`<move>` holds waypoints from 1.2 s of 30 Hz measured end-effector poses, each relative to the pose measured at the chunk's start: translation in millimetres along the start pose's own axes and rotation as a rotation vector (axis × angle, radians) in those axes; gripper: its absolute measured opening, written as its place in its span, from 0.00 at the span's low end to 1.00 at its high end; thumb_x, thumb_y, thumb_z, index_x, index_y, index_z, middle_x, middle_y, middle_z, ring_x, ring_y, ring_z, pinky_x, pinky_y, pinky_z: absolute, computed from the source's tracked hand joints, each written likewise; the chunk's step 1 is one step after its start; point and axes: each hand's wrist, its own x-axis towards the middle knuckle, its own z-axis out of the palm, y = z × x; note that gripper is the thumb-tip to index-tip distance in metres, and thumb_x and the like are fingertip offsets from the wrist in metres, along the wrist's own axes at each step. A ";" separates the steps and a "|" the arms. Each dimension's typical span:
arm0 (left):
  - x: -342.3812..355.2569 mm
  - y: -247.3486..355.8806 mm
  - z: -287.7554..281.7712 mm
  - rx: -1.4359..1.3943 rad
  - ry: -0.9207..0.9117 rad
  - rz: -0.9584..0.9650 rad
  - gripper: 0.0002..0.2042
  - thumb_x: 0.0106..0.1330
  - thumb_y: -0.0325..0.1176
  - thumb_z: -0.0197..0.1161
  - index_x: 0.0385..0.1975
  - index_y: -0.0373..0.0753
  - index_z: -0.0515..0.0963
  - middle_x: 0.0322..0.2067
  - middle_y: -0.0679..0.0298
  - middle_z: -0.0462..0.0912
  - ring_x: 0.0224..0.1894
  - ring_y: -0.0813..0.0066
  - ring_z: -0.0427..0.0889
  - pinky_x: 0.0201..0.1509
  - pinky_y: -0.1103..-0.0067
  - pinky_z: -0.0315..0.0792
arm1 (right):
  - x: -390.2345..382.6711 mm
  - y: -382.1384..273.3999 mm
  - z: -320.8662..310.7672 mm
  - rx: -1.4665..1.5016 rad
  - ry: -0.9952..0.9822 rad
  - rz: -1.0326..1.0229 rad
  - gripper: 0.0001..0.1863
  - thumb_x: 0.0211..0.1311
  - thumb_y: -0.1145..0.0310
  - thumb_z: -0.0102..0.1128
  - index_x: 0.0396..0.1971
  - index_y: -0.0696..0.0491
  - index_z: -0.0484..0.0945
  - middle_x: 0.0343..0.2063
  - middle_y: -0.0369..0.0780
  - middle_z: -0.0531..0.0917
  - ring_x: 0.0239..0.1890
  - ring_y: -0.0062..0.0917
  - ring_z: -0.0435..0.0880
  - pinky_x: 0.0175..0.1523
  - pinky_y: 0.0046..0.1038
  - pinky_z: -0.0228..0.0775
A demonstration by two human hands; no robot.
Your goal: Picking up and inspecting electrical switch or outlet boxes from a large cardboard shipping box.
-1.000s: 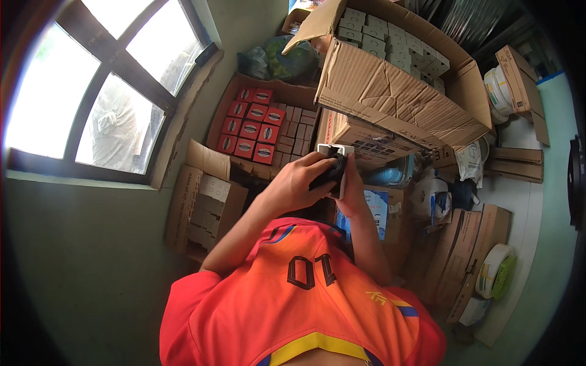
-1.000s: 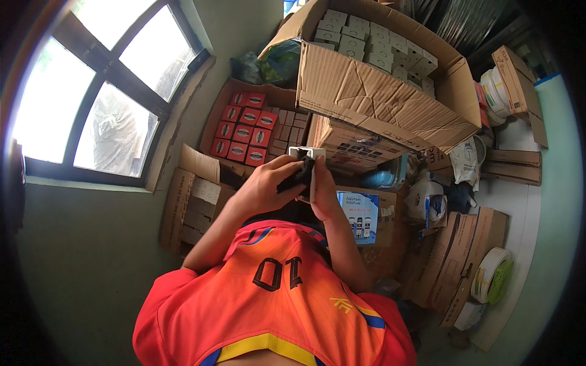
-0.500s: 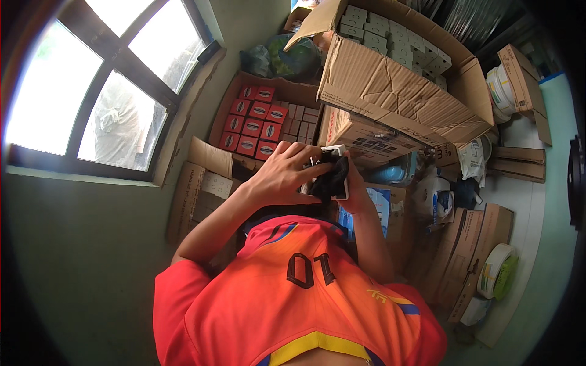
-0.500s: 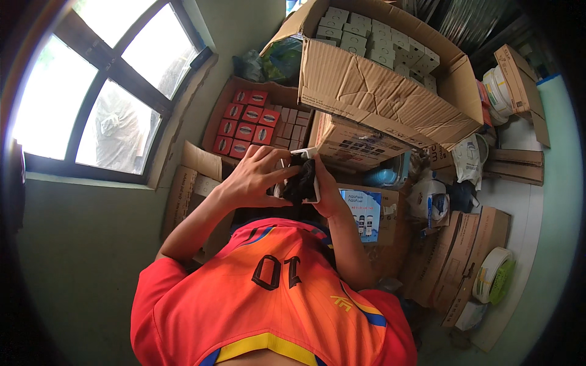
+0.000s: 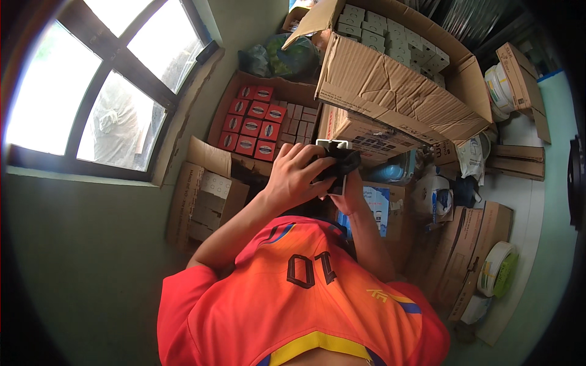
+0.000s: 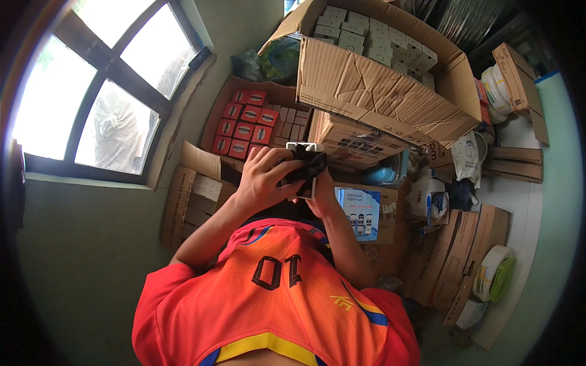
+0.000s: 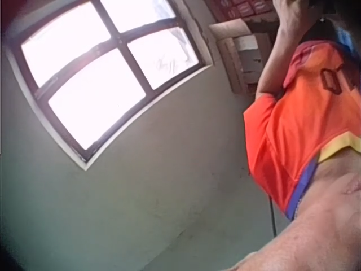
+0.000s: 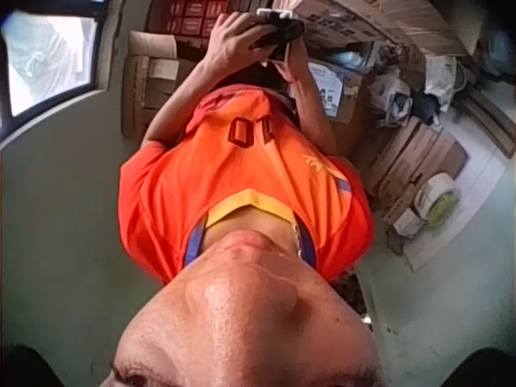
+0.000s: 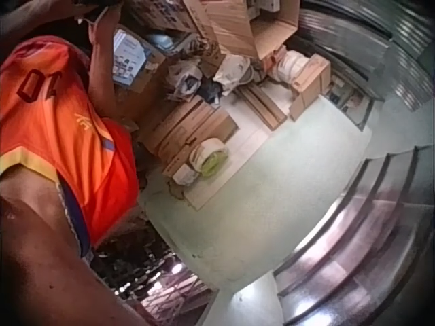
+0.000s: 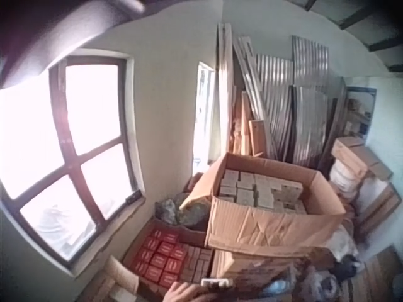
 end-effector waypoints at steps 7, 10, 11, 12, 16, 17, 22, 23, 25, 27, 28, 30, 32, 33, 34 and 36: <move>10.4 -3.1 -35.2 -0.233 -0.225 0.031 0.38 0.49 0.45 0.79 0.65 0.49 0.76 0.63 0.56 0.76 0.59 0.55 0.77 0.63 0.63 0.70 | 1.9 -25.6 -3.6 0.224 0.046 -0.079 0.32 0.77 0.41 0.42 0.65 0.51 0.71 0.58 0.41 0.81 0.58 0.27 0.84 0.60 0.33 0.80; 11.7 -6.4 -40.9 -0.128 -0.284 0.065 0.43 0.46 0.47 0.81 0.68 0.55 0.73 0.73 0.56 0.63 0.65 0.50 0.70 0.66 0.58 0.67 | 0.3 -23.7 -0.4 0.175 -0.007 -0.094 0.27 0.77 0.48 0.47 0.64 0.51 0.72 0.58 0.41 0.81 0.58 0.28 0.83 0.60 0.34 0.80; 12.0 -6.5 -40.0 -0.140 -0.309 0.064 0.43 0.46 0.47 0.81 0.68 0.55 0.73 0.73 0.56 0.63 0.65 0.50 0.70 0.66 0.58 0.67 | 0.1 -21.1 0.5 0.179 0.018 -0.077 0.27 0.77 0.48 0.47 0.64 0.51 0.72 0.58 0.41 0.81 0.58 0.28 0.83 0.60 0.34 0.80; 12.4 -6.5 -38.6 -0.101 -0.316 0.101 0.43 0.45 0.47 0.81 0.68 0.55 0.74 0.73 0.56 0.63 0.65 0.51 0.71 0.66 0.58 0.67 | -0.1 -18.3 0.9 0.202 0.021 -0.080 0.26 0.77 0.48 0.47 0.63 0.51 0.73 0.57 0.41 0.81 0.56 0.28 0.84 0.59 0.33 0.81; 13.8 -5.1 -33.9 -0.065 -0.271 0.119 0.40 0.42 0.46 0.81 0.63 0.54 0.79 0.69 0.57 0.69 0.65 0.53 0.72 0.66 0.59 0.67 | 1.3 -14.6 1.0 0.241 -0.094 -0.033 0.28 0.77 0.43 0.45 0.62 0.49 0.73 0.53 0.40 0.83 0.51 0.27 0.86 0.53 0.31 0.84; 13.9 -4.7 -33.7 -0.047 -0.215 0.144 0.38 0.42 0.46 0.81 0.61 0.53 0.81 0.67 0.57 0.72 0.65 0.53 0.72 0.66 0.60 0.67 | 1.9 -15.3 1.3 0.274 -0.278 -0.020 0.29 0.77 0.42 0.44 0.62 0.49 0.73 0.52 0.40 0.83 0.50 0.27 0.87 0.50 0.30 0.85; 7.7 4.0 -29.0 -0.147 -0.122 0.111 0.29 0.43 0.37 0.82 0.48 0.36 0.82 0.58 0.51 0.77 0.59 0.48 0.78 0.60 0.59 0.74 | 1.8 -16.9 15.3 0.126 -0.066 0.015 0.33 0.77 0.37 0.40 0.59 0.50 0.75 0.47 0.39 0.84 0.44 0.25 0.88 0.41 0.28 0.86; 4.9 7.5 -26.4 -0.151 -0.097 0.110 0.27 0.44 0.35 0.81 0.45 0.33 0.82 0.56 0.49 0.78 0.57 0.47 0.79 0.58 0.59 0.76 | 1.0 -15.7 19.6 0.078 0.159 0.028 0.34 0.76 0.36 0.40 0.58 0.51 0.76 0.45 0.38 0.85 0.42 0.24 0.88 0.39 0.28 0.86; -0.9 12.3 -22.6 -0.162 -0.107 0.055 0.25 0.45 0.33 0.80 0.43 0.31 0.79 0.53 0.48 0.78 0.55 0.47 0.80 0.56 0.61 0.78 | -1.1 -15.0 25.7 0.002 0.218 0.019 0.35 0.76 0.35 0.40 0.57 0.51 0.76 0.44 0.38 0.85 0.42 0.23 0.88 0.40 0.28 0.85; -4.1 14.3 -19.0 -0.144 -0.141 -0.017 0.26 0.46 0.32 0.80 0.46 0.31 0.78 0.52 0.49 0.78 0.53 0.48 0.81 0.55 0.62 0.79 | -1.3 -13.9 29.2 -0.046 0.206 0.032 0.35 0.75 0.34 0.40 0.57 0.52 0.76 0.43 0.37 0.85 0.42 0.22 0.87 0.41 0.28 0.85; -3.9 14.6 -16.3 -0.135 -0.109 -0.016 0.27 0.48 0.30 0.78 0.49 0.30 0.77 0.53 0.47 0.79 0.51 0.49 0.81 0.54 0.63 0.79 | -1.2 -13.1 29.9 -0.119 0.195 -0.026 0.35 0.75 0.34 0.40 0.57 0.52 0.76 0.43 0.37 0.85 0.42 0.21 0.87 0.41 0.26 0.85; -0.5 15.7 -11.0 -0.102 -0.097 -0.032 0.28 0.48 0.30 0.77 0.50 0.29 0.77 0.54 0.47 0.79 0.51 0.49 0.81 0.54 0.63 0.79 | -0.9 -13.8 29.0 -0.193 0.179 -0.084 0.35 0.75 0.34 0.41 0.56 0.52 0.76 0.43 0.37 0.84 0.41 0.21 0.87 0.41 0.25 0.85; 5.8 18.7 -6.2 -0.050 -0.010 -0.017 0.29 0.50 0.29 0.75 0.54 0.28 0.75 0.54 0.45 0.79 0.48 0.49 0.80 0.52 0.63 0.78 | -0.7 -15.9 27.0 -0.231 0.155 -0.095 0.34 0.76 0.35 0.40 0.56 0.52 0.75 0.44 0.37 0.84 0.44 0.20 0.86 0.47 0.27 0.83; 9.1 20.8 -5.0 -0.051 -0.034 -0.022 0.29 0.50 0.29 0.75 0.54 0.28 0.75 0.54 0.45 0.79 0.48 0.49 0.80 0.52 0.63 0.78 | -0.5 -16.7 26.1 -0.213 0.168 -0.124 0.34 0.76 0.35 0.40 0.56 0.52 0.75 0.44 0.37 0.84 0.44 0.20 0.86 0.47 0.27 0.83; 12.3 22.5 -5.2 -0.074 -0.043 -0.032 0.29 0.50 0.29 0.75 0.54 0.28 0.75 0.53 0.46 0.80 0.46 0.50 0.80 0.51 0.64 0.78 | -0.6 -18.7 25.3 -0.167 0.180 -0.182 0.35 0.76 0.35 0.39 0.57 0.53 0.75 0.44 0.37 0.84 0.45 0.21 0.86 0.49 0.29 0.82; 17.7 24.6 -9.3 -0.152 -0.069 -0.013 0.28 0.49 0.28 0.74 0.52 0.29 0.76 0.49 0.50 0.83 0.41 0.54 0.78 0.47 0.66 0.77 | -0.7 -20.0 25.6 -0.110 0.135 -0.272 0.35 0.76 0.35 0.38 0.58 0.52 0.74 0.47 0.37 0.83 0.50 0.23 0.84 0.56 0.33 0.78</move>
